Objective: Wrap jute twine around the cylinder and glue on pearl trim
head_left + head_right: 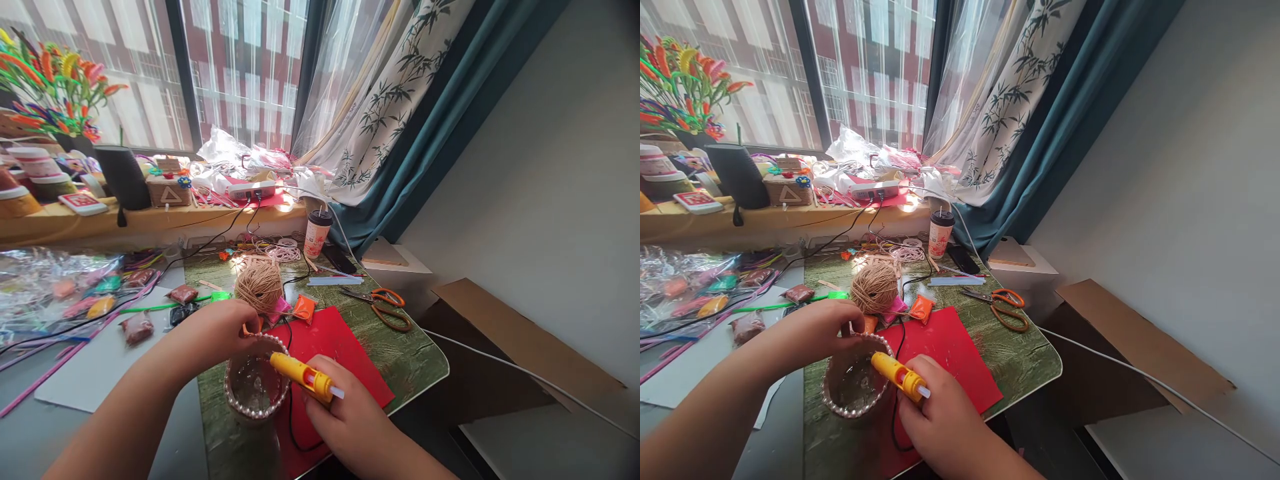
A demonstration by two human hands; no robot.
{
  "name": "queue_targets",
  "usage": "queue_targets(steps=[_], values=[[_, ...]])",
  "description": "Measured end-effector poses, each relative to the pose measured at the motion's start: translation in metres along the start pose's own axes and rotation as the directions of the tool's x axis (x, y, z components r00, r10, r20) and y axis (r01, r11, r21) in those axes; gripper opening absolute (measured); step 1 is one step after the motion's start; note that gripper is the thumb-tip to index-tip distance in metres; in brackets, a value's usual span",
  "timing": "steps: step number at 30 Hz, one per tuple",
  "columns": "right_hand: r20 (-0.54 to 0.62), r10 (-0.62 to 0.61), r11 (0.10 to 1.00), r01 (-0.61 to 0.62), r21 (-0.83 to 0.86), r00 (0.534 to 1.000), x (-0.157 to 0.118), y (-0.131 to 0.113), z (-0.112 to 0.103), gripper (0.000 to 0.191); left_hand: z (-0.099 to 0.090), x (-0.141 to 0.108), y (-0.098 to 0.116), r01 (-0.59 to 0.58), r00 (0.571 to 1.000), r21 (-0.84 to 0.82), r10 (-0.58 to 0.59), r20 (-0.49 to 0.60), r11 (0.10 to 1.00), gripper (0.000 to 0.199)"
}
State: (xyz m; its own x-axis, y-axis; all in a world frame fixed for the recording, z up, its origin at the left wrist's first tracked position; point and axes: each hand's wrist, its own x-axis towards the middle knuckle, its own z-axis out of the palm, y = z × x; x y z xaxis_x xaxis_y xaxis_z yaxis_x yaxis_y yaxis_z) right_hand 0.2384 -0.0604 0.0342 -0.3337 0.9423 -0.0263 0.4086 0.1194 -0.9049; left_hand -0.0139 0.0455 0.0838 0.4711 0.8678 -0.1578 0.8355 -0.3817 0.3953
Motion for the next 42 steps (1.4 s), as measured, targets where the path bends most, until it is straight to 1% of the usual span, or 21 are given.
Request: queue_targets(steps=[5,7,11,18,20,22,25,27,32,36,38,42], values=[[0.01,0.013,1.0,-0.013,-0.022,1.0,-0.0004,-0.0015,-0.0013,0.017,0.0025,-0.0004,-0.0027,-0.054,0.997,-0.015,0.053,-0.049,0.998,0.044],[0.009,0.007,0.999,-0.007,-0.037,1.0,-0.0003,-0.0021,-0.0016,0.017,0.0017,-0.0013,-0.0013,-0.059,0.998,-0.011,0.059,-0.037,0.998,0.041],[0.006,0.007,0.999,-0.006,-0.05,1.0,0.0,-0.0028,-0.0018,0.019,-0.0016,-0.0037,0.0021,-0.036,0.999,0.021,0.036,0.003,0.999,0.033],[0.004,-0.005,0.999,0.005,-0.038,1.0,-0.0002,-0.0016,-0.0014,0.019,0.0006,-0.0014,-0.0026,-0.035,0.999,0.001,0.035,0.004,0.999,0.019],[0.001,-0.001,0.999,0.001,-0.035,1.0,-0.0004,-0.0009,-0.0009,0.019,0.002,-0.0004,-0.0037,-0.033,0.999,0.007,0.033,-0.009,0.999,0.019],[-0.001,0.005,0.999,-0.005,-0.035,1.0,-0.0003,-0.0001,-0.0004,0.019,0.0027,0.0,-0.0041,-0.029,0.999,0.007,0.029,-0.018,1.0,0.023],[-0.006,0.004,0.999,-0.004,-0.04,1.0,-0.0001,0.0009,0.0003,0.018,0.0025,-0.0002,-0.0035,-0.017,1.0,0.001,0.017,-0.011,1.0,0.03],[-0.005,0.003,0.999,-0.003,-0.037,1.0,-0.0003,0.0011,0.0008,0.019,0.0018,-0.0005,-0.0026,-0.01,1.0,0.001,0.01,-0.005,1.0,0.032],[-0.001,0.001,1.0,-0.001,-0.025,1.0,-0.0006,0.0004,0.0027,0.018,0.0007,-0.001,0.0001,-0.004,1.0,0.022,0.004,-0.013,1.0,0.027],[0.007,-0.003,0.999,0.003,-0.034,1.0,-0.0004,0.0014,0.0037,0.017,0.0008,-0.0017,0.0005,-0.014,1.0,0.009,0.014,-0.018,1.0,0.027],[0.007,-0.002,0.999,0.003,-0.037,1.0,-0.0005,0.0016,0.0034,0.016,0.0,-0.0026,0.0003,-0.023,1.0,0.001,0.023,-0.016,1.0,0.023],[0.005,0.007,0.999,-0.006,-0.036,1.0,-0.0013,-0.0002,0.0017,0.017,-0.0055,-0.005,0.0001,-0.053,0.997,-0.007,0.053,-0.052,0.999,0.015]])
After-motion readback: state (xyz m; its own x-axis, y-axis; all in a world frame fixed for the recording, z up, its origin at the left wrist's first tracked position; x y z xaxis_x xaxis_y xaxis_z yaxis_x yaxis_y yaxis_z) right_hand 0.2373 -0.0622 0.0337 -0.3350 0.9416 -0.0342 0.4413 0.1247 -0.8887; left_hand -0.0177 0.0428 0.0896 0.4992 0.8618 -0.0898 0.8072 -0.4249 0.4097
